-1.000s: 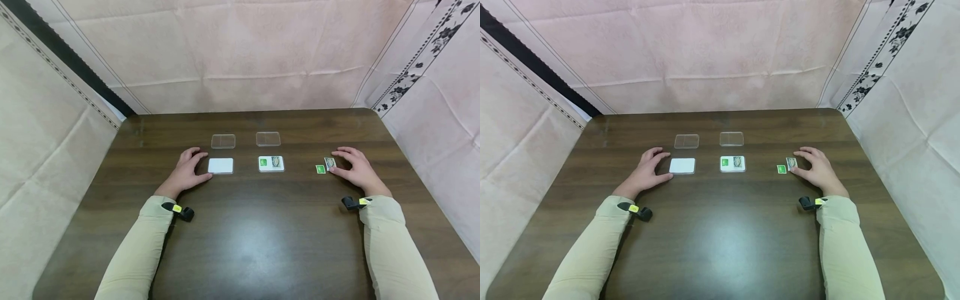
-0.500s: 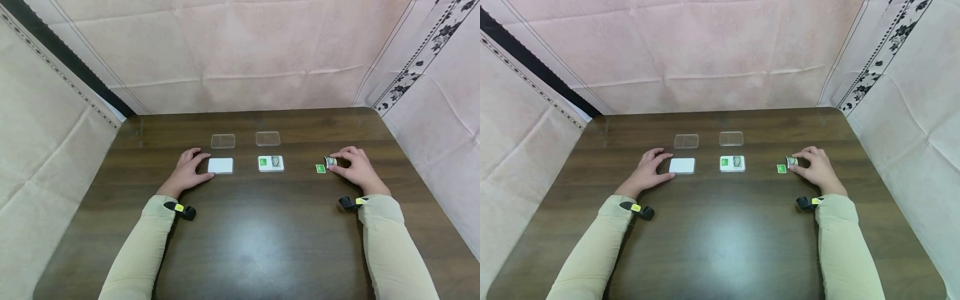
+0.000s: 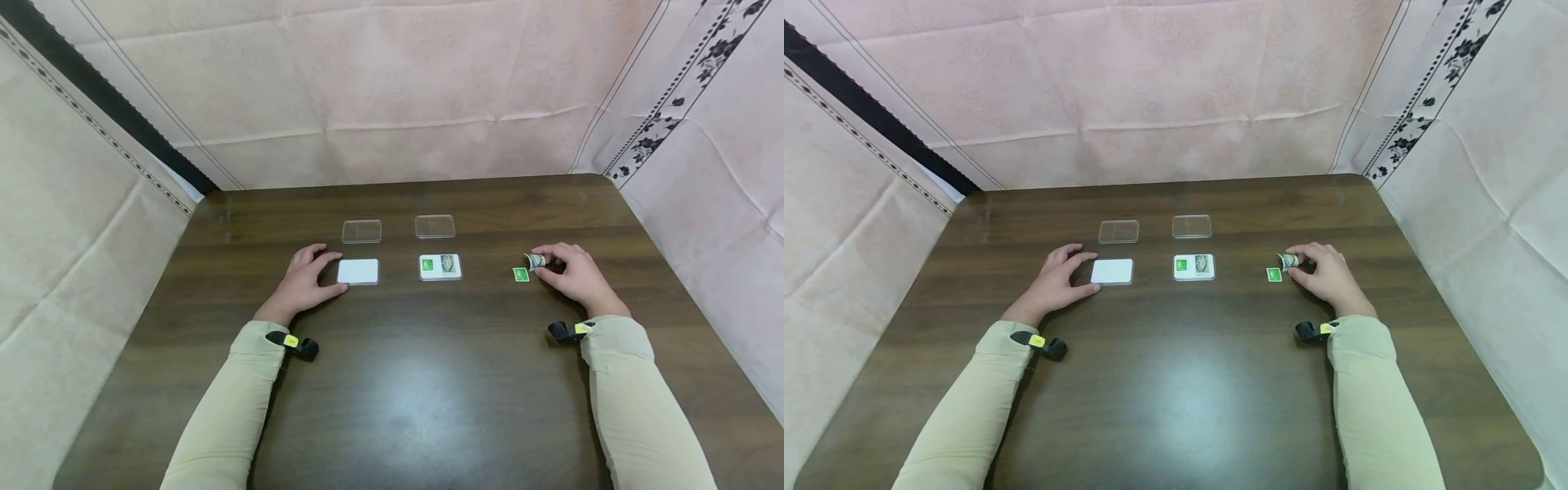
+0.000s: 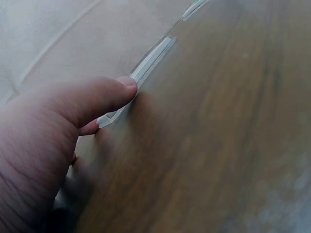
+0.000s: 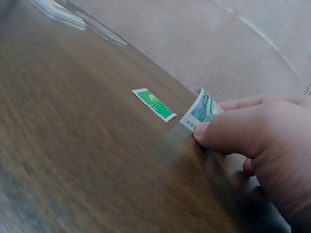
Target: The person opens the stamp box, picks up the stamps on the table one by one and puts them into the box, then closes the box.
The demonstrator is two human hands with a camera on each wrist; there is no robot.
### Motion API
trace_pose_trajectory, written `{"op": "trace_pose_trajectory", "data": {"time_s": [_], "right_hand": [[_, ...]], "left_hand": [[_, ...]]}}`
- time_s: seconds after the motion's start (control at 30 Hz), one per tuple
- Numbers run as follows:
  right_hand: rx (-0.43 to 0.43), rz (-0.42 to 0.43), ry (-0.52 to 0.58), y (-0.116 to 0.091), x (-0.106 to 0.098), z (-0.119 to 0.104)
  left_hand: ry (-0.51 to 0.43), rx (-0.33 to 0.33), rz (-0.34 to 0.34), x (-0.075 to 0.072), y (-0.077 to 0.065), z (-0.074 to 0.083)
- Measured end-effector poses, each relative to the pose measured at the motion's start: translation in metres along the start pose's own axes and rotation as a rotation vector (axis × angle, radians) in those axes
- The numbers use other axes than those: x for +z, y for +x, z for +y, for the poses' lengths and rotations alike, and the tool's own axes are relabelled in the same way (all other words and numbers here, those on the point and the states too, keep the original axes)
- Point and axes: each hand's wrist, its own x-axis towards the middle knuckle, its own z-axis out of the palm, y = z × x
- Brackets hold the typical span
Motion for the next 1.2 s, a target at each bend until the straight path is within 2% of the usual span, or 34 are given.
{"op": "trace_pose_trajectory", "data": {"time_s": [0.33, 0.43, 0.57, 0.67, 0.9, 1.2], "right_hand": [[-0.018, 0.035, 0.027, 0.003, 0.002, -0.005], [0.03, 0.045, -0.03, 0.008, 0.006, -0.007], [0.158, 0.036, -0.12, 0.015, 0.012, -0.016], [0.223, 0.033, -0.138, 0.018, 0.017, -0.024], [0.269, 0.064, -0.158, 0.025, 0.027, -0.035], [0.323, 0.066, -0.129, 0.031, 0.025, -0.041]], "left_hand": [[-0.011, -0.009, -0.007, 0.001, -0.001, 0.001], [-0.011, -0.008, -0.004, 0.001, -0.001, 0.0], [-0.015, -0.008, 0.002, 0.001, -0.002, -0.001], [-0.016, -0.012, -0.002, 0.001, -0.003, -0.001], [-0.012, -0.008, 0.001, 0.002, -0.002, -0.001], [-0.015, 0.003, 0.01, 0.002, 0.0, -0.002]]}}
